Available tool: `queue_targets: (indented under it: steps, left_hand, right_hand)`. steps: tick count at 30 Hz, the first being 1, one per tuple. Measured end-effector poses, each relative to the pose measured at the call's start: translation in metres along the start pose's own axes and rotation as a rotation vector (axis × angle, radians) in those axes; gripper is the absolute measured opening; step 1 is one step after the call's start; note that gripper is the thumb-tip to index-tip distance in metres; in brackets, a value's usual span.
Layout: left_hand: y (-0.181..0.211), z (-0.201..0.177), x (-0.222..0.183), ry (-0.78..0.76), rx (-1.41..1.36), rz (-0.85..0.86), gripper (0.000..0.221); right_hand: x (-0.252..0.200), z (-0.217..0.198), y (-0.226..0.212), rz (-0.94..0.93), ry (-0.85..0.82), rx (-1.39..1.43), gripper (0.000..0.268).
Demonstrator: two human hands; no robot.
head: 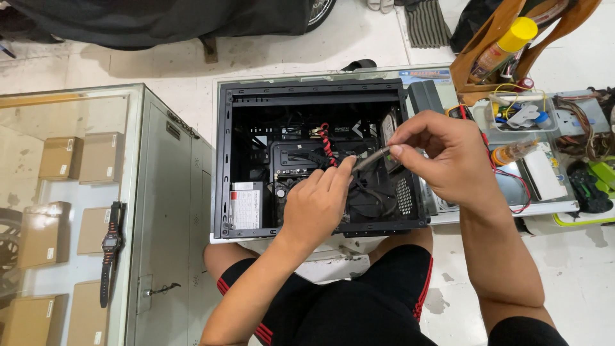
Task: Removing internal components from a desktop PC, including RAM sticks, the CPU fan, and various power/data cables.
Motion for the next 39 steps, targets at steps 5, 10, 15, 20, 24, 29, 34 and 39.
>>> queue_targets:
  steps: [5,10,15,20,24,29,34,39]
  left_hand:
    - [-0.007,0.001,-0.006,0.002,0.064,0.038,0.025]
    - [-0.008,0.001,-0.006,0.026,0.146,0.075,0.025]
    - [-0.005,-0.002,0.003,-0.031,-0.191,-0.036,0.024]
    - [-0.002,0.0,0.01,-0.068,-0.268,-0.038,0.024]
    - [0.007,0.008,0.014,-0.114,-0.285,-0.015,0.023]
    - [0.02,0.027,0.024,-0.158,-0.248,0.076,0.024]
    - [0.03,0.073,0.069,-0.265,-0.314,0.084,0.022]
    - [0.031,0.155,0.146,-0.583,-0.601,-0.179,0.035]
  right_hand:
    - [0.0,0.003,-0.001,0.032,-0.025,-0.047,0.01]
    - [-0.002,0.008,-0.002,0.05,-0.039,-0.051,0.009]
    - [-0.003,0.01,0.006,0.003,-0.029,0.042,0.006]
    - [-0.018,0.011,0.031,0.013,0.07,0.19,0.01]
    - [-0.032,0.003,0.048,0.022,0.158,0.262,0.018]
    - [-0.04,-0.012,0.063,0.055,0.268,0.284,0.013]
    - [-0.071,-0.059,0.074,0.05,0.369,0.1,0.028]
    - [-0.146,-0.06,0.164,0.294,0.562,-0.717,0.017]
Point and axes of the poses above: each hand's wrist, its own x-axis towards the middle knuckle, its own z-axis out of the palm, y = z × x, the point moved 2 cm from there along x, towards the middle knuckle, and after that the axes turned 3 degrees about -x, right-handed, at the moved point
